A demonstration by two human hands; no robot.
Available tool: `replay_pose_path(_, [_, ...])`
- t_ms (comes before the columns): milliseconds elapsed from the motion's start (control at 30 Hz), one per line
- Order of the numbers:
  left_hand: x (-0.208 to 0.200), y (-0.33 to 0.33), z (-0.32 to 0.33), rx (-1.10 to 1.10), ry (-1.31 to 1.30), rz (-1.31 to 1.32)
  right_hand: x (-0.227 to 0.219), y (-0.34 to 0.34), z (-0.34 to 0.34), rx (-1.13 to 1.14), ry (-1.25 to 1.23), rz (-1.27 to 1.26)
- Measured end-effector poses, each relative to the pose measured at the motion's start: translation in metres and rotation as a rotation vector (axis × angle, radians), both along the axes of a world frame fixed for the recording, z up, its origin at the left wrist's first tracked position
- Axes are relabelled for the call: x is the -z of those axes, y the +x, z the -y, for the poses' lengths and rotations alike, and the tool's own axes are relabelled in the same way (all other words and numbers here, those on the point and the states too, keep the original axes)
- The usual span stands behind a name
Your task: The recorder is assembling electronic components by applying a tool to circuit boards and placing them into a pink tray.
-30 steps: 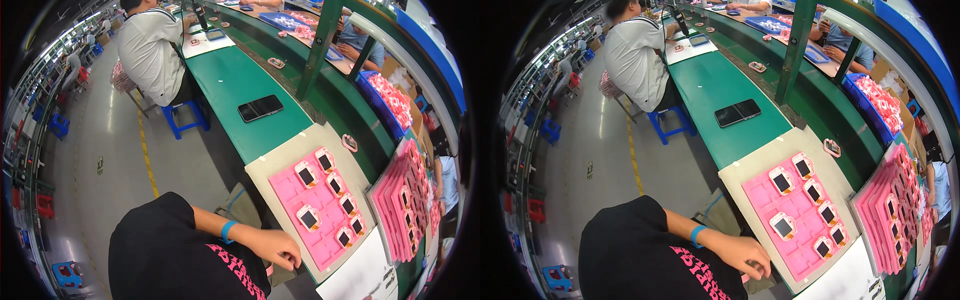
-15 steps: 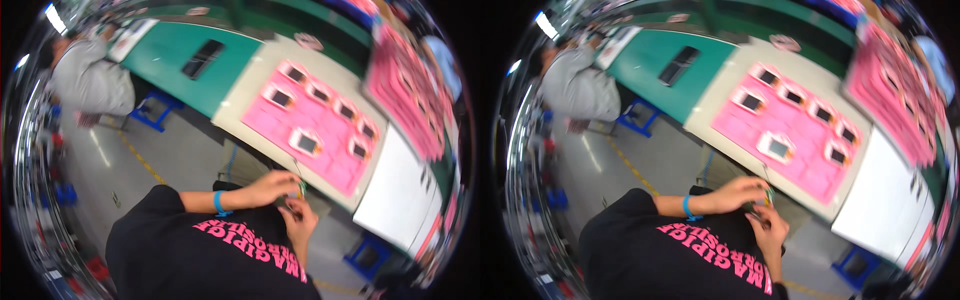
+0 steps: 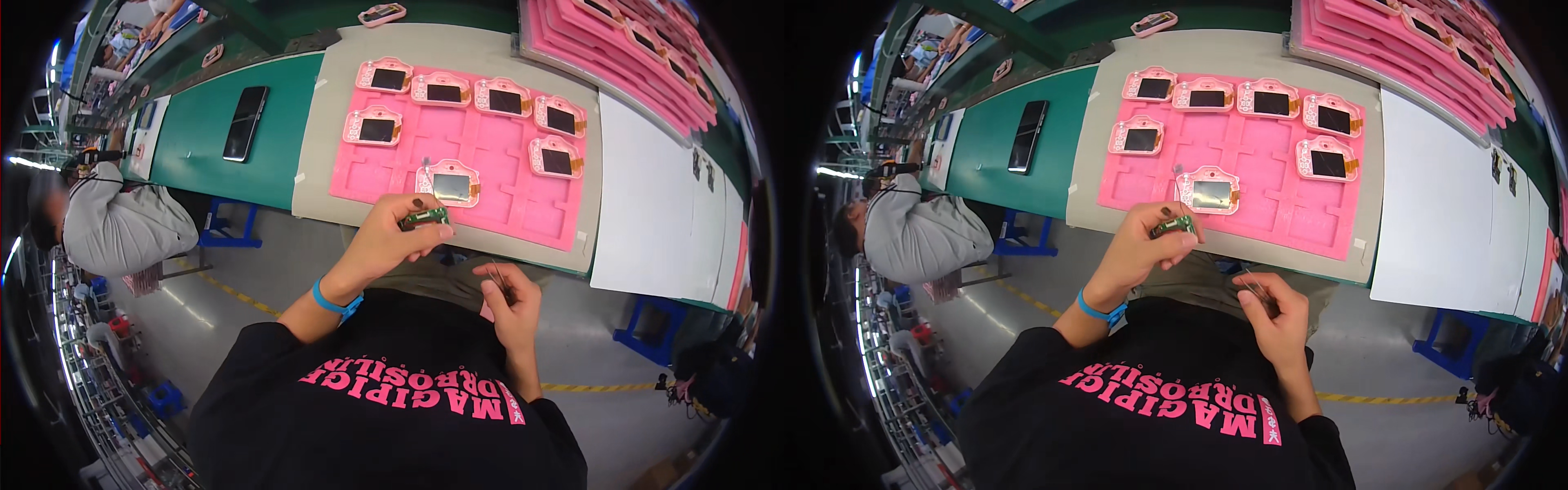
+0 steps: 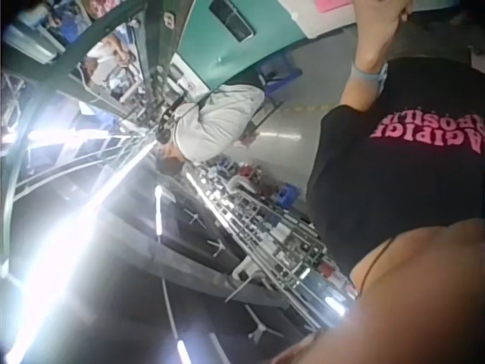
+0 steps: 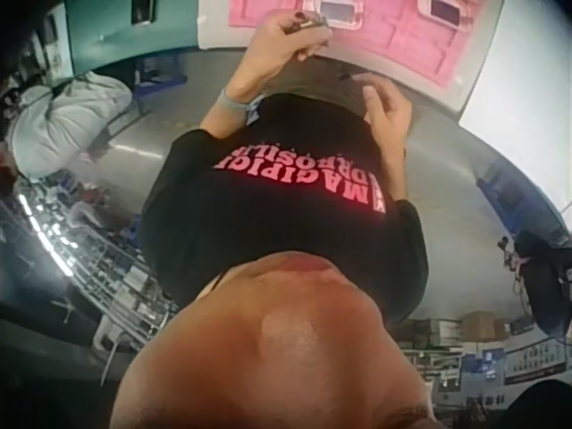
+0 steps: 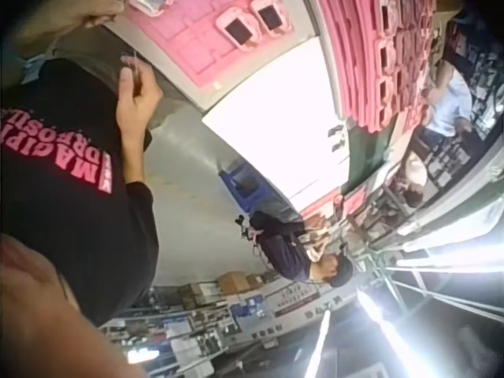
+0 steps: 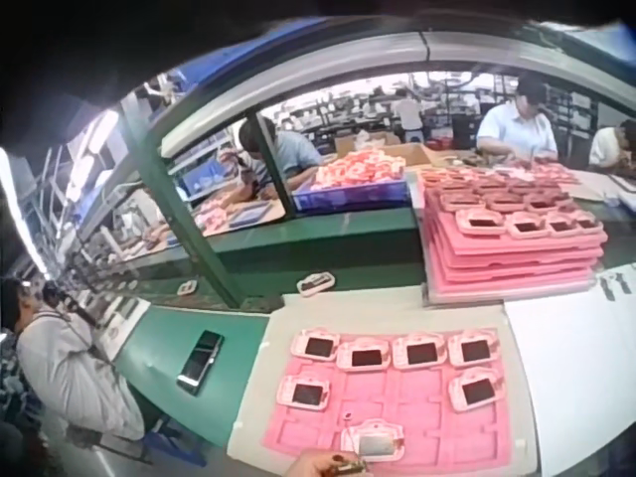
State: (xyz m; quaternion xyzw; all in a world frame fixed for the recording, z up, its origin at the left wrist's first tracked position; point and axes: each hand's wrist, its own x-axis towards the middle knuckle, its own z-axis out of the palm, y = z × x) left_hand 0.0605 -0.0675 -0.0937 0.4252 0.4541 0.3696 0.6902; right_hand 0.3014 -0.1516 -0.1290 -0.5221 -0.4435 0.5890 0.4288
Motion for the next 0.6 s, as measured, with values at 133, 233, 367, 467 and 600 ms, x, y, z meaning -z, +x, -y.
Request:
replay_pose_path(133, [-0.012,0.010,-0.024,-0.018,0.016,-0.051,-0.004,0.004,-0.016,-0.024,-0.030,-0.075])
replay_pose_path(233, [-0.013,0.014,-0.035,-0.028,0.008,-0.071,-0.017,0.009,-0.029,-0.052,-0.114,-0.168])
replay_pose_path(367, [-0.014,0.017,-0.046,-0.035,-0.010,-0.097,-0.025,0.014,-0.043,-0.078,-0.200,-0.246])
replay_pose_path(467, [-0.017,0.016,-0.054,-0.049,-0.016,-0.120,-0.025,0.014,-0.051,-0.106,-0.251,-0.294])
replay_pose_path(600, [-0.022,0.019,-0.062,-0.009,0.038,-0.141,-0.023,0.012,-0.056,-0.095,-0.256,-0.280])
